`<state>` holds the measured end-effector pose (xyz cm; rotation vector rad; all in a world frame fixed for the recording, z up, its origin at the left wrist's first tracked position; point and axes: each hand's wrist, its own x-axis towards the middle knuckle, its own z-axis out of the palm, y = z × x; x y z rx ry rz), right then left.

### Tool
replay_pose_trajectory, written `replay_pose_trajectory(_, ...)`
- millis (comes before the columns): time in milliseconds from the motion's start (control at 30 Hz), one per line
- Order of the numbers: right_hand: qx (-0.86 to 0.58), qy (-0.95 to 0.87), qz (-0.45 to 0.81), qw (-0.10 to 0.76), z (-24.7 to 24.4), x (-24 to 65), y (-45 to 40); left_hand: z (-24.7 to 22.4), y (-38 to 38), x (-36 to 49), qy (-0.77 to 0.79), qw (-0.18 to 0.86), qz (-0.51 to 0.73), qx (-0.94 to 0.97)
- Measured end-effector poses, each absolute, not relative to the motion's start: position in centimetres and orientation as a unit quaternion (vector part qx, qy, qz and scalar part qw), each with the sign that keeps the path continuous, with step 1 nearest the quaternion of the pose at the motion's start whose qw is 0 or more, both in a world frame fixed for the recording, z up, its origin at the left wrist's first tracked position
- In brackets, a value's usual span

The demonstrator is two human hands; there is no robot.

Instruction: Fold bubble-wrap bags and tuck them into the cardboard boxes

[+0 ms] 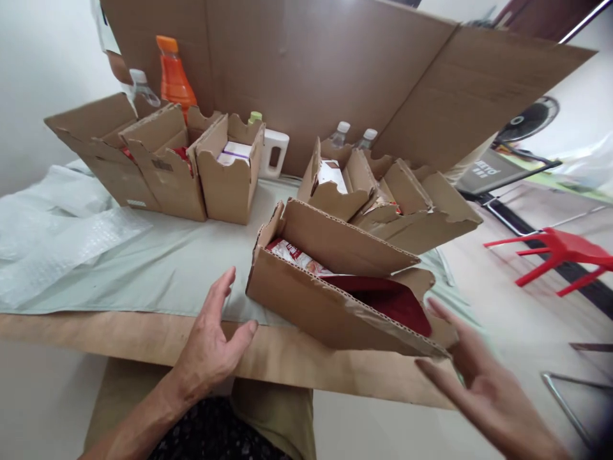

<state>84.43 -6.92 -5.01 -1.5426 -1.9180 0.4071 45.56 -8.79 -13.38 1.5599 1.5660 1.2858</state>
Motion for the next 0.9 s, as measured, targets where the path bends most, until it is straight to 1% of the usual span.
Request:
replay_pose_trajectory(67,-0.586,-0.749,0.165,0.261,-7.1,84.2,-7.4,-13.8,-8.4,46.6,0.572,0.314,0.472,0.592)
replay_pose_trajectory(133,-0.574,-0.758,0.195,0.241,-8.6,82.9,-7.2,-14.2,-8.0,47.3,0.568,0.335,0.471,0.587)
replay_pose_trajectory(267,-0.554,-0.746,0.238,0.282,-9.5,79.3,-4.4,-14.4,-7.1,47.5,0.592,0.342,0.495,0.536)
replay_pose_trajectory(433,-0.505,-0.764,0.257,0.309,-9.6,76.0,2.4,-13.9,-4.8,46.1,0.619,0.289,0.524,0.508)
replay_pose_trajectory(533,-0.484,-0.746,0.291,0.353,-10.0,74.4,5.9,-13.6,-2.8,45.6,0.619,0.268,0.523,0.521)
replay_pose_trajectory(600,-0.509,-0.715,0.296,0.378,-10.5,73.6,6.8,-13.6,-1.8,45.4,0.615,0.262,0.519,0.533)
replay_pose_trajectory(700,-0.587,-0.669,0.292,0.350,-12.1,73.1,6.2,-13.8,-1.5,44.6,0.614,0.260,0.490,0.562)
replay_pose_trajectory(733,-0.609,-0.651,0.302,0.338,-12.9,73.2,5.7,-13.8,-1.7,44.0,0.620,0.252,0.474,0.572)
replay_pose_trajectory(800,-0.636,-0.607,0.332,0.341,-14.5,73.5,4.5,-13.8,-2.5,42.1,0.643,0.213,0.441,0.589)
replay_pose_trajectory(833,-0.641,-0.590,0.342,0.353,-15.4,73.7,4.0,-13.8,-3.0,40.6,0.658,0.181,0.425,0.594)
replay_pose_trajectory(900,-0.638,-0.592,0.315,0.378,-16.9,74.0,3.5,-13.7,-3.9,36.8,0.692,0.090,0.393,0.599)
